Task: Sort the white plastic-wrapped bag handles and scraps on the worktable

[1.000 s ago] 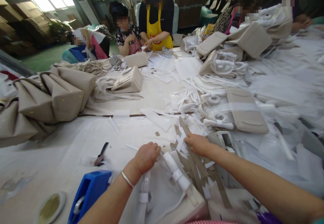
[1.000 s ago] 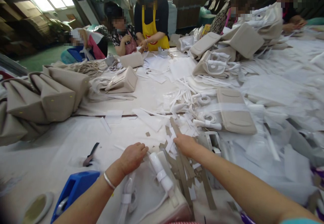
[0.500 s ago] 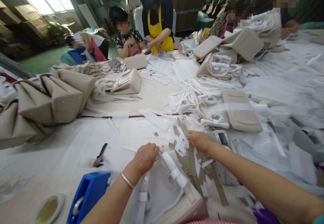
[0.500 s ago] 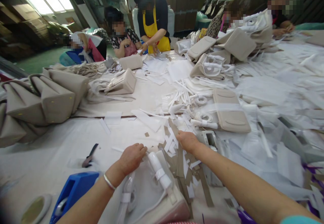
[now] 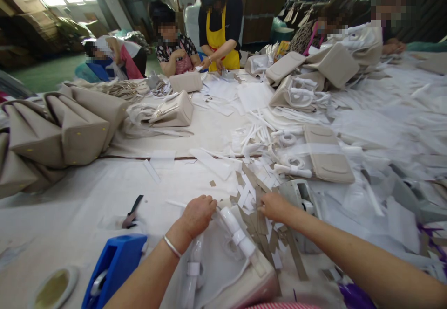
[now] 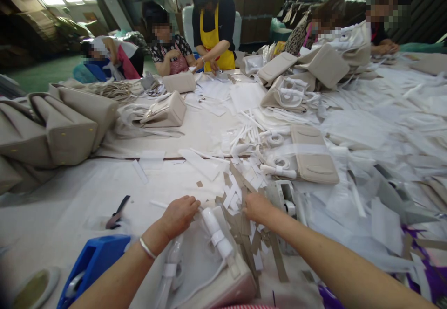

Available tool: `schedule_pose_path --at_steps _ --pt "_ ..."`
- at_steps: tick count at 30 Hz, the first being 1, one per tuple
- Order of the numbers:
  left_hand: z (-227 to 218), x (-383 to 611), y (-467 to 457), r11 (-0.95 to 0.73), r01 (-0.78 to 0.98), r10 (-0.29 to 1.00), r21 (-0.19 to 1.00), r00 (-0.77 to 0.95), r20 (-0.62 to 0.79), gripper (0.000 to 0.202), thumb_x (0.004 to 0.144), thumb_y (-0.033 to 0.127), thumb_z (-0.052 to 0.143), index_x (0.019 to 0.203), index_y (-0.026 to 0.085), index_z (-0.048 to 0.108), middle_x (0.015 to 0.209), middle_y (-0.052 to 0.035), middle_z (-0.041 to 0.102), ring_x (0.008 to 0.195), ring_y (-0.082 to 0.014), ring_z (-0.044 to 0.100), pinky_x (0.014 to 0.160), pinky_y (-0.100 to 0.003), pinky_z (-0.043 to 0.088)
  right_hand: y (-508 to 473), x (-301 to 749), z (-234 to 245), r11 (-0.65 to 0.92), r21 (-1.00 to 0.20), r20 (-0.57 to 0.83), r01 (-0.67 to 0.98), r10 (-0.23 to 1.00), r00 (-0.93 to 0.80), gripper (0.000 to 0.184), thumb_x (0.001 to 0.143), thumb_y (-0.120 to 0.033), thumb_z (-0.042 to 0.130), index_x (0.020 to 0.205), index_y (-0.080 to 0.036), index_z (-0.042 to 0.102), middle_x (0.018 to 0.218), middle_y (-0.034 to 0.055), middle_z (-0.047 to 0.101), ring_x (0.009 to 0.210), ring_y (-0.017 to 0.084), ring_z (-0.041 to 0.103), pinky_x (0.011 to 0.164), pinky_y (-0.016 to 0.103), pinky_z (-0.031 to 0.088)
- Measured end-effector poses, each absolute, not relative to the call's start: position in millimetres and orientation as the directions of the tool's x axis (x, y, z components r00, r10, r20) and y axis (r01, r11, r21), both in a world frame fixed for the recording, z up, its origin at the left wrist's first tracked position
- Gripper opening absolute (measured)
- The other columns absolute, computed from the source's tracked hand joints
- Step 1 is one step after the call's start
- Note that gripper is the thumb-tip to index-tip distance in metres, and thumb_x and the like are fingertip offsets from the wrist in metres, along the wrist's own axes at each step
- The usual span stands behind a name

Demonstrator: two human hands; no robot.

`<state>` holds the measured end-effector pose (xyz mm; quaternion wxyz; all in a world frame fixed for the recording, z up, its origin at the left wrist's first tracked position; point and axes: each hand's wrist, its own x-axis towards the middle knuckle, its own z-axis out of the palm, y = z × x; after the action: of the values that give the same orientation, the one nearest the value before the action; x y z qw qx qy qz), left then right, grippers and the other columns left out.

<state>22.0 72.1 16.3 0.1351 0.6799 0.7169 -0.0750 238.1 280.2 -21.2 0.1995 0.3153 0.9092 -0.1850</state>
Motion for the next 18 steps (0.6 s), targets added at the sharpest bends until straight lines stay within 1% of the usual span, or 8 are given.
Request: schedule_pose_path --at_steps 3,7,8,13,16,18 --pt "18.9 23.4 73.2 0.093 0.992 0.946 0.087 -0.061 -0.317 0.021 0.079 0.006 0.05 0.096 0.019 0.053 0.097 -0.0081 0.058 0.093 -0.0239 0.055 0.077 -0.037 0.049 265.5 243.8 -35.7 0.695 -0.195 -0.504 0.692 0.535 -0.678 0.025 0.074 -0.031 0.067 0.09 -0.011 0.067 0.097 0.0184 0.068 0.092 0.03 0.063 0.077 0.036 0.047" --pt "21.7 24.1 73.2 0.109 0.99 0.943 0.09 -0.075 -0.325 0.022 0.079 0.007 0.051 0.097 0.019 0.053 0.098 -0.0082 0.058 0.094 -0.0232 0.054 0.079 -0.036 0.049 266.0 244.8 -42.7 0.676 -0.194 -0.506 0.71 0.551 -0.663 0.012 0.073 -0.02 0.064 0.084 -0.014 0.065 0.092 0.0137 0.069 0.091 0.027 0.063 0.076 0.033 0.046" --pt "21.9 23.9 72.8 0.104 0.991 0.944 0.09 -0.069 -0.323 0.022 0.079 0.006 0.05 0.097 0.019 0.053 0.098 -0.0082 0.058 0.094 -0.0231 0.054 0.079 -0.036 0.049 266.9 245.3 -42.5 0.676 -0.195 -0.504 0.711 0.553 -0.664 0.012 0.073 -0.018 0.063 0.085 -0.014 0.065 0.092 0.0129 0.069 0.091 0.026 0.063 0.076 0.032 0.046" --pt "20.8 22.4 71.0 0.087 0.992 0.951 0.09 -0.056 -0.303 0.023 0.078 0.006 0.049 0.096 0.018 0.053 0.098 -0.0076 0.058 0.093 -0.0236 0.054 0.079 -0.037 0.049 259.1 251.4 -41.1 0.662 -0.166 -0.426 0.73 0.62 -0.659 0.019 0.077 -0.014 0.055 0.095 -0.015 0.061 0.098 0.0134 0.066 0.095 0.027 0.061 0.079 0.034 0.044" --pt "20.5 21.9 70.5 0.097 0.99 0.952 0.1 -0.063 -0.299 0.022 0.078 0.006 0.049 0.096 0.019 0.053 0.098 -0.0072 0.058 0.093 -0.0227 0.055 0.079 -0.036 0.049 253.1 255.1 -41.1 0.664 -0.16 -0.396 0.73 0.634 -0.664 0.015 0.078 -0.011 0.052 0.089 -0.016 0.061 0.096 0.0121 0.066 0.093 0.026 0.062 0.076 0.032 0.043" --pt "20.2 21.7 70.4 0.102 0.989 0.952 0.106 -0.066 -0.298 0.022 0.077 0.006 0.05 0.095 0.019 0.053 0.098 -0.0071 0.058 0.093 -0.0224 0.055 0.08 -0.035 0.049 255.1 255.7 -38.7 0.679 -0.197 -0.396 0.707 0.605 -0.691 0.014 0.077 -0.011 0.053 0.086 -0.018 0.062 0.094 0.0097 0.067 0.092 0.025 0.062 0.075 0.03 0.042"
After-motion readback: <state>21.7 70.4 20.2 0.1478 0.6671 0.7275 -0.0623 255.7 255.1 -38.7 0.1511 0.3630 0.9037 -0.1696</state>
